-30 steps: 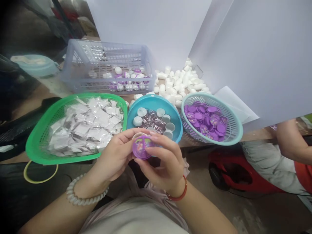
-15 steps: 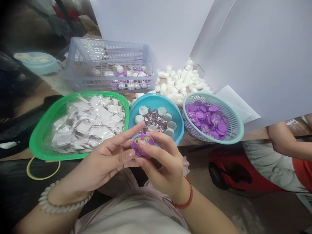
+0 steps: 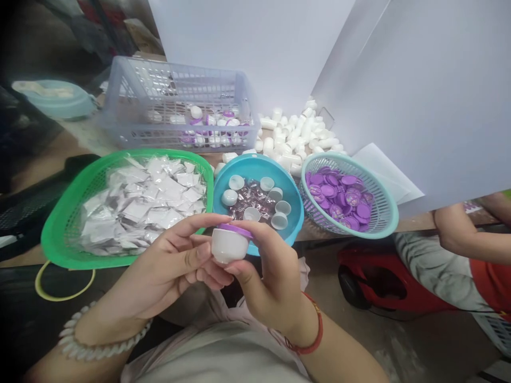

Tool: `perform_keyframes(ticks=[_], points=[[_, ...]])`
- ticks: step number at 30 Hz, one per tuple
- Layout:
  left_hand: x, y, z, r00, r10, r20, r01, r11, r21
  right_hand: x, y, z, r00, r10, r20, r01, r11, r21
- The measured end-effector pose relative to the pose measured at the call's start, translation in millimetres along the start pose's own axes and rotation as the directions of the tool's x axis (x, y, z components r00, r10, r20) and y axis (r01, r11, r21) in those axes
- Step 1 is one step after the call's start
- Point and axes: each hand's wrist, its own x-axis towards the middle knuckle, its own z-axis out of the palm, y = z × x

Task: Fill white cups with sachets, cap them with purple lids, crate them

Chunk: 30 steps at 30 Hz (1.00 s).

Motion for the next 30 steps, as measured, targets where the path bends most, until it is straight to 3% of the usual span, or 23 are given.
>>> perform_keyframes(ticks=[5,13,17,21,24,26,28,30], points=[[-2.4,2.6,-7.9,0.999,-0.038,-0.004,0.037,0.993,-0.114,0.3,-6.5,5.7,0.996,0.018,0.085,-0.014,0.999,-0.050],[-3.4,-7.5,-9.2,0.995,0.016,-0.101,-0.029,0.990,-0.138,3.9,-3.3,14.8,0.998,0.013,0.066,-0.002,0.985,-0.170],[-5.8,-8.1,-10.1,0.969,0.170,-0.178,-0.173,0.985,0.000,7.8,-3.1,20.9,0.996,0.029,0.082,-0.022,0.996,-0.087],[-13.2,1.5,-10.6,0.921,0.307,-0.240,-0.256,0.941,0.220,22.3,-7.7,23.6,0.983,0.005,0.183,-0.008,1.000,0.019],[-19.1,17.2,-13.0,0.802,0.490,-0.340,-0.325,0.837,0.440,55.1,-4.7,27.6,0.954,-0.059,0.294,0.076,0.996,-0.047],[-21.9,30.3,-17.9,0.733,0.573,-0.367,-0.329,0.771,0.545,92.1,7.8,32.6,0.931,-0.112,0.347,0.155,0.983,-0.097],[-25.4,42.7,-25.9,0.712,0.591,-0.379,-0.319,0.753,0.576,140.1,29.8,38.2,0.930,-0.139,0.339,0.204,0.965,-0.164],[-31.0,51.9,-36.7,0.687,0.600,-0.410,-0.304,0.750,0.588,193.6,57.9,42.6,0.949,-0.121,0.291,0.221,0.913,-0.343]])
